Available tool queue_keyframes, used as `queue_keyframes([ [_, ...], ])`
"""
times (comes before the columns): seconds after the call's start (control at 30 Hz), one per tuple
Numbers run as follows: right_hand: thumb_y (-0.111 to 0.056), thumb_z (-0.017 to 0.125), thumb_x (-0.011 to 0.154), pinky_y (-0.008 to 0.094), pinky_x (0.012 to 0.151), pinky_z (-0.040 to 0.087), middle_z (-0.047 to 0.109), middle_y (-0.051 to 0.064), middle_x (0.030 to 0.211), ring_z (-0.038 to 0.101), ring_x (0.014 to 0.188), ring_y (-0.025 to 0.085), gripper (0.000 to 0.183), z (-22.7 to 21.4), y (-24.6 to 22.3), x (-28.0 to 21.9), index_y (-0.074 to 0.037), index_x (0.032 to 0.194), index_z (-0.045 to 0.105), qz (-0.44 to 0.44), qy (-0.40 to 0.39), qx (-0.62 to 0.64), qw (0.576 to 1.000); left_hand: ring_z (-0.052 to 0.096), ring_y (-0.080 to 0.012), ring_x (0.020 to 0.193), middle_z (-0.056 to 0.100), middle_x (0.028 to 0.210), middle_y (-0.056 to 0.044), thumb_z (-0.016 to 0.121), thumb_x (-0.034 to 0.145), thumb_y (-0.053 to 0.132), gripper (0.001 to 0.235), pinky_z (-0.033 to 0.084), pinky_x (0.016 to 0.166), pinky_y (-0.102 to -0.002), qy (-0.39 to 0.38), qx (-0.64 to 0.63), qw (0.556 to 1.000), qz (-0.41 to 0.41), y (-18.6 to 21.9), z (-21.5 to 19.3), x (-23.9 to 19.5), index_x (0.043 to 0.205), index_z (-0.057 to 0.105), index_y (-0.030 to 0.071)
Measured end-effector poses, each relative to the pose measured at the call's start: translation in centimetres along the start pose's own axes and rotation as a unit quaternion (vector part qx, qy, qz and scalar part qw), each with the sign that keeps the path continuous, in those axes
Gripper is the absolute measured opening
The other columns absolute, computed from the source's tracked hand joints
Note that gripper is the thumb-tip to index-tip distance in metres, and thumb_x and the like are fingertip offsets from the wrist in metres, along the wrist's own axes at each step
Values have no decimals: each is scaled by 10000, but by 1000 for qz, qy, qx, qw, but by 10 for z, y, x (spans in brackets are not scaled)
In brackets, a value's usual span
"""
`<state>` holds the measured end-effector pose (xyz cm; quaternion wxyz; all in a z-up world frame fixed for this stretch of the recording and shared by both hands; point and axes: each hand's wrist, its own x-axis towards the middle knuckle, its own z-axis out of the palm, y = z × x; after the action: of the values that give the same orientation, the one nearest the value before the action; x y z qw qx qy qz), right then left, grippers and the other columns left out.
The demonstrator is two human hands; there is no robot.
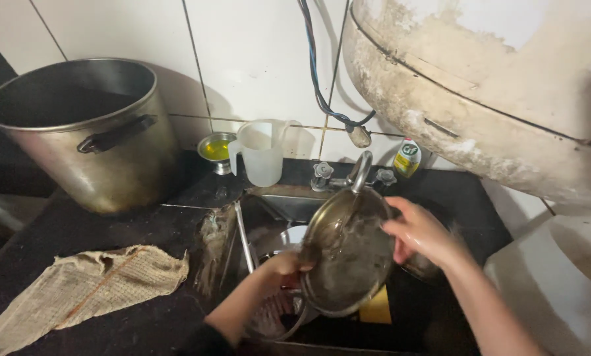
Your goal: Stir food in a pot and then wash various kitchenware items in a sink.
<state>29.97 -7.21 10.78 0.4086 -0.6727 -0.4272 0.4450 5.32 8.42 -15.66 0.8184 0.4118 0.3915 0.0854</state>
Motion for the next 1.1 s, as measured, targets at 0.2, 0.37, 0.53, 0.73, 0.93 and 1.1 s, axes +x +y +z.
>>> queue_keyframes([
  [0.2, -265, 647, 954, 387, 573, 633, 796, 270, 824, 799, 632, 330, 470, -12, -9, -79, -56, 1361, 542, 103, 127, -178, 970, 543, -122, 652, 671, 804, 13, 692, 847, 105, 238, 409, 601, -280, 16, 314, 925, 213, 68, 50, 68, 1072, 768, 84],
  [0.37, 57, 564, 879, 430, 409, 556, 716, 279, 799, 655, 493, 362, 438, -60, 100, -27, -20, 1307, 617, 144, 90, -111, 979, 614, -263, 609, 680, 716, -96, 823, 783, 487, 434, 521, 650, -392, 131, 535, 758, 348, 137, 110, 58, 818, 720, 67],
  [0.53, 43, 534, 897, 313, 492, 421, 670, 185, 986, 552, 655, 221, 533, -45, 172, 16, -29, 1422, 588, -12, 178, 120, 977, 636, -221, 678, 705, 850, -81, 667, 926, 265, 216, 517, 626, -357, 106, 506, 847, 124, 143, 47, 1, 1062, 728, 108],
  [0.73, -269, 640, 981, 613, 811, 557, 408, 284, 1459, 552, 1142, 526, 572, 54, 147, 76, -159, 1502, 432, 11, 193, 154, 969, 685, -485, 917, 688, 1024, -311, 700, 795, 101, 445, 600, 726, -602, 232, 289, 908, 195, 102, -10, -79, 1222, 667, -18],
  [0.93, -584, 611, 928, 641, 949, 554, 398, 240, 1467, 505, 1298, 511, 830, 59, 190, 91, -211, 1576, 250, 65, 31, -474, 877, 685, -505, 1041, 630, 1297, -249, 561, 868, 74, 781, 584, 894, -590, 392, 529, 691, 300, 90, 7, -235, 1570, 344, 338],
  [1.1, -430, 719, 880, 534, 978, 558, 145, 211, 1570, 542, 1208, 473, 965, 76, 207, 35, -307, 1599, 87, 136, -43, -582, 801, 731, -384, 892, 533, 1494, -169, 584, 808, 53, 761, 598, 724, -468, 445, 653, 483, 377, 33, -35, -274, 1530, 415, 223],
])
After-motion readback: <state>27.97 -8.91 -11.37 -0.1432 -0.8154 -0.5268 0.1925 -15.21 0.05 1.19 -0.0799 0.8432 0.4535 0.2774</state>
